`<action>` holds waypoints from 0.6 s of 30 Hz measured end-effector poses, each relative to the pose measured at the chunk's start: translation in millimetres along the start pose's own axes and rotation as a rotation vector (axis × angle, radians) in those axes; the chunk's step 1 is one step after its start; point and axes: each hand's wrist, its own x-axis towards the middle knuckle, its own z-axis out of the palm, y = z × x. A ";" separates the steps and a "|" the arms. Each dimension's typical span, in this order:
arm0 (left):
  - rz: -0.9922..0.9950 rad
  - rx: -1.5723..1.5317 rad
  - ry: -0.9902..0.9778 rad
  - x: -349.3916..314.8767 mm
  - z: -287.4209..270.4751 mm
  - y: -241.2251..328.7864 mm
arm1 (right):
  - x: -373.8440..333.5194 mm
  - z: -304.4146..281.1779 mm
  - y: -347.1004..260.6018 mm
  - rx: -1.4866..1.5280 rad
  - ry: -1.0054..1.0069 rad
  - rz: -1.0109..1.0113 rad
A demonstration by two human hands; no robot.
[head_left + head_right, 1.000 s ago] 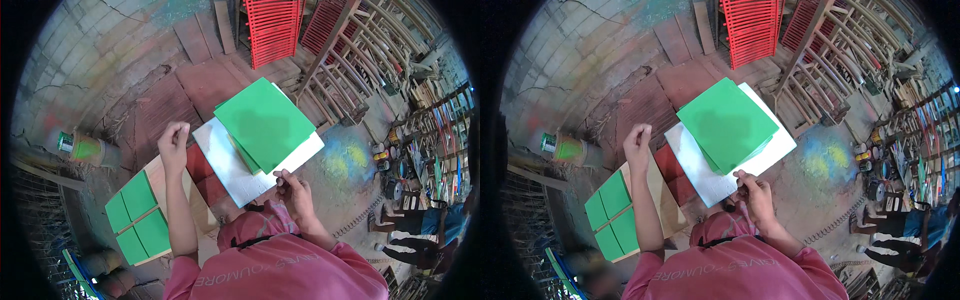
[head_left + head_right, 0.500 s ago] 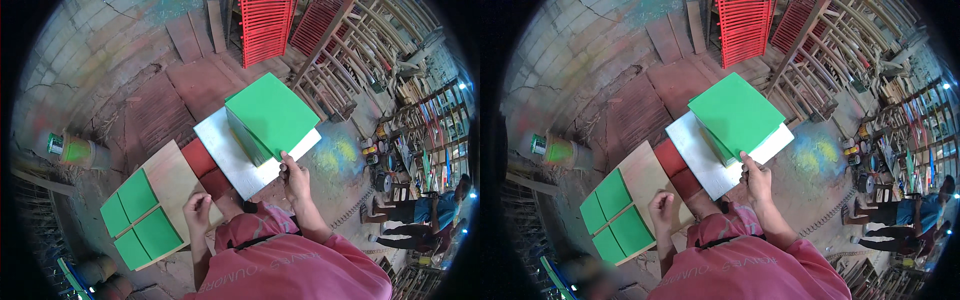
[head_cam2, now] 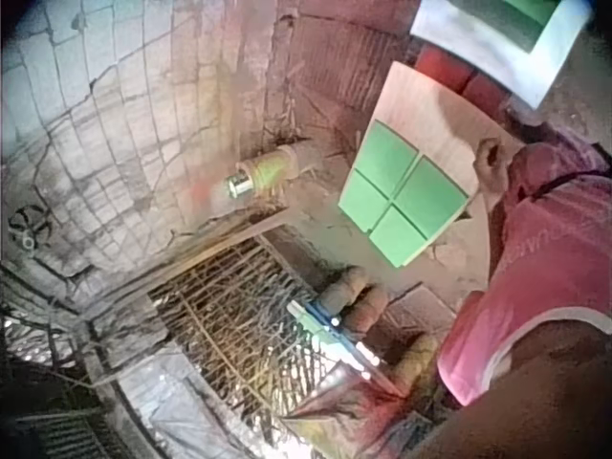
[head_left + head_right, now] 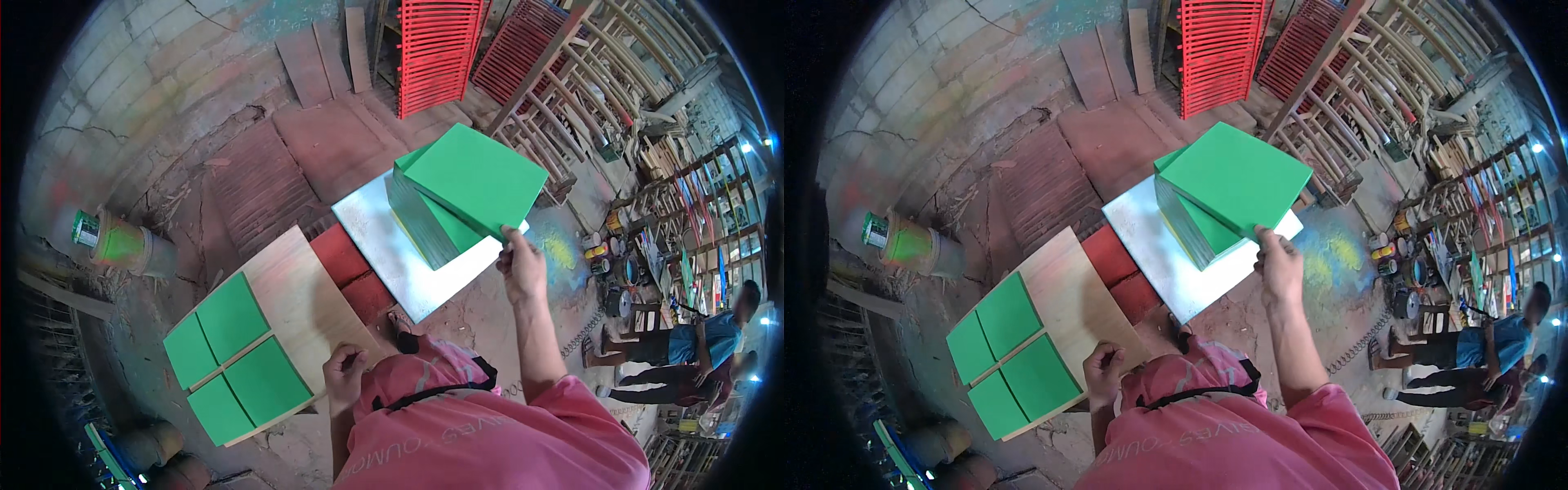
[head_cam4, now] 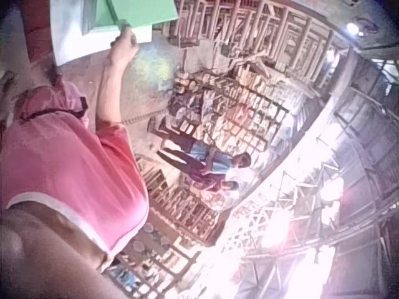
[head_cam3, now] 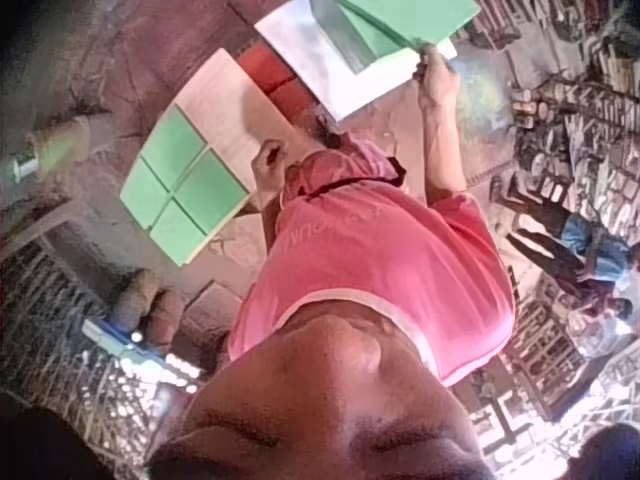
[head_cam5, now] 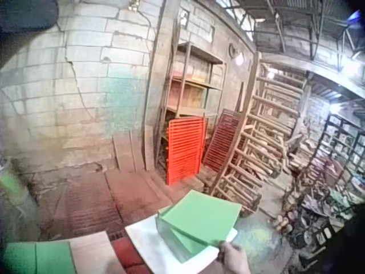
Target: The person repeatedly picks up green square boards from a stack and places them onto a wooden base, arranging them in a grid pattern. The person handles the boards one by one, occasionally adjusting their position to align them with others already placed on the base.
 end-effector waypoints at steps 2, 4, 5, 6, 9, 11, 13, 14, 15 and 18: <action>-0.026 -0.051 -0.013 -3.8 -5.6 -5.3 | 2.5 -1.2 -8.1 0.039 -0.024 -0.003; -0.051 -0.088 -0.033 -6.2 -12.4 -4.0 | 5.1 -2.2 -15.1 0.026 -0.028 -0.021; -0.065 -0.107 -0.046 -7.9 -14.6 -3.0 | 4.4 -1.7 -18.1 0.060 -0.032 -0.031; -0.067 -0.120 -0.043 -9.1 -17.0 -1.2 | 3.9 -0.4 -20.4 0.095 -0.036 -0.041; -0.087 -0.119 -0.043 -12.8 -25.3 2.7 | 9.8 7.5 -21.2 0.143 0.012 -0.046; -0.120 -0.071 -0.055 -16.5 -30.7 2.5 | 8.8 9.5 -23.9 0.176 0.011 -0.023; -0.092 -0.098 -0.056 -16.9 -34.8 1.1 | 10.3 11.5 -28.7 0.207 0.017 -0.009; -0.078 -0.112 -0.057 -17.6 -36.1 -0.4 | 12.2 12.0 -31.7 0.221 0.025 -0.004; -0.084 -0.102 -0.052 -19.7 -38.9 -4.7 | 14.3 11.9 -34.4 0.235 0.032 0.001; -0.106 -0.108 -0.034 -24.7 -45.2 -11.7 | 20.9 7.5 -35.6 0.275 0.035 0.003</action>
